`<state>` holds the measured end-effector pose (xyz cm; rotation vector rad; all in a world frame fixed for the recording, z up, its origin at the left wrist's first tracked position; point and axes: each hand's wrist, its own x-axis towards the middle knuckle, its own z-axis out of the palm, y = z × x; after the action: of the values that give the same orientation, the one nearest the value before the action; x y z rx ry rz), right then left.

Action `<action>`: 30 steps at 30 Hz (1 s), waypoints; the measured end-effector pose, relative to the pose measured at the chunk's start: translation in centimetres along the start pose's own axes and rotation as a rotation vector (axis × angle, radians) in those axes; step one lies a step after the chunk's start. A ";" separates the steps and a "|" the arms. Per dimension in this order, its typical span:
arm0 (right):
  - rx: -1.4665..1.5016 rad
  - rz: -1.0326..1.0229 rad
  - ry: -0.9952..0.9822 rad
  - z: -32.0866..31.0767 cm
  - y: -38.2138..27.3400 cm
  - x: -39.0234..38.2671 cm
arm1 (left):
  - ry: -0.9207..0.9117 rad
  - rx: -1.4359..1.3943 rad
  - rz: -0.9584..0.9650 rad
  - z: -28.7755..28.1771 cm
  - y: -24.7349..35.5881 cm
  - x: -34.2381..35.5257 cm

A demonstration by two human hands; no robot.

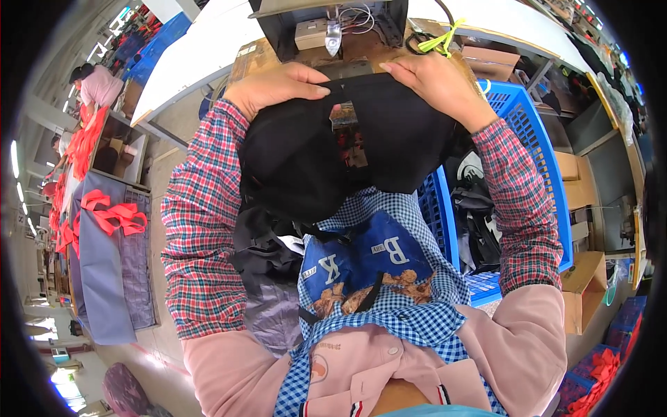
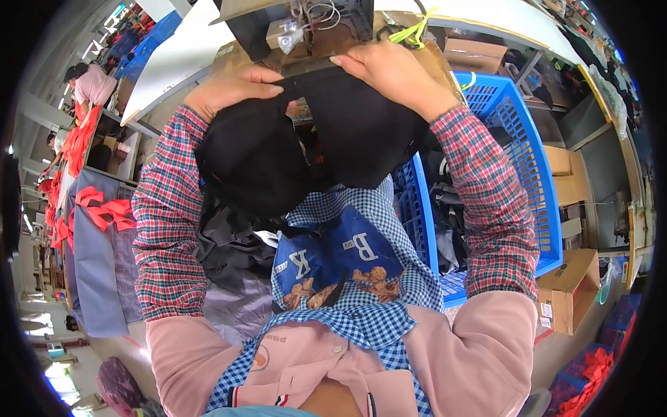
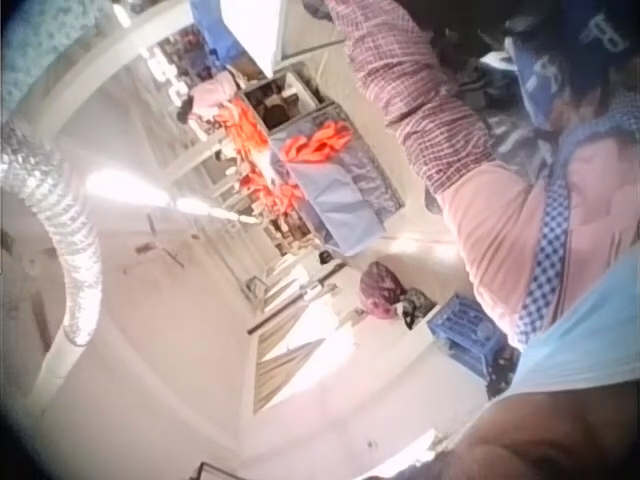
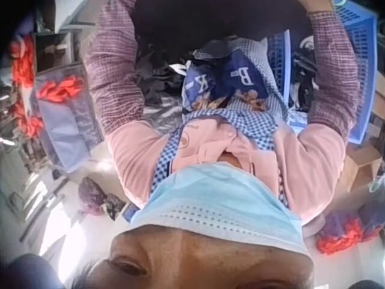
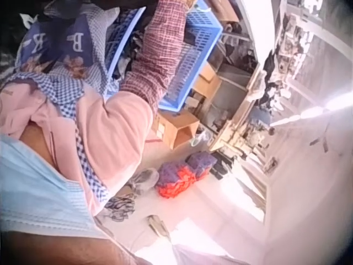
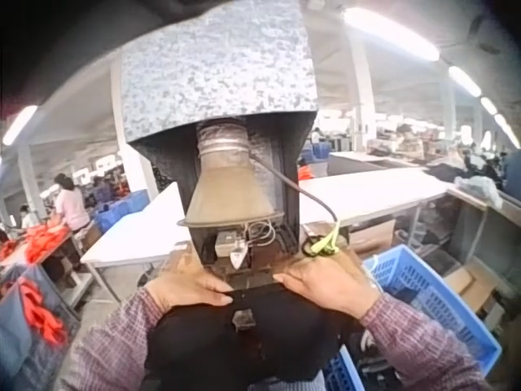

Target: The person is sewing and assembling black fabric components, likely for bags or backpacks, using an industrial sewing machine at a workbench.

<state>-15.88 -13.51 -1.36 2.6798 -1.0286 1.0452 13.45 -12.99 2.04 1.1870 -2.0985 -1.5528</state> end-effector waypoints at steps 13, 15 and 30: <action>0.122 0.093 -0.078 1.3 3.2 3.6 | -0.058 -0.042 -0.007 -4.0 0.1 2.5; 0.119 0.044 -0.043 1.3 3.4 3.7 | -0.045 0.062 0.049 -4.1 0.5 2.6; -0.945 0.091 -0.033 -12.2 21.1 -4.8 | 0.596 0.160 0.166 -6.7 -3.0 -4.9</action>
<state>-38.49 -23.37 1.65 1.8832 -1.2387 0.3491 22.10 -14.09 3.18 1.2873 -1.8715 -0.8301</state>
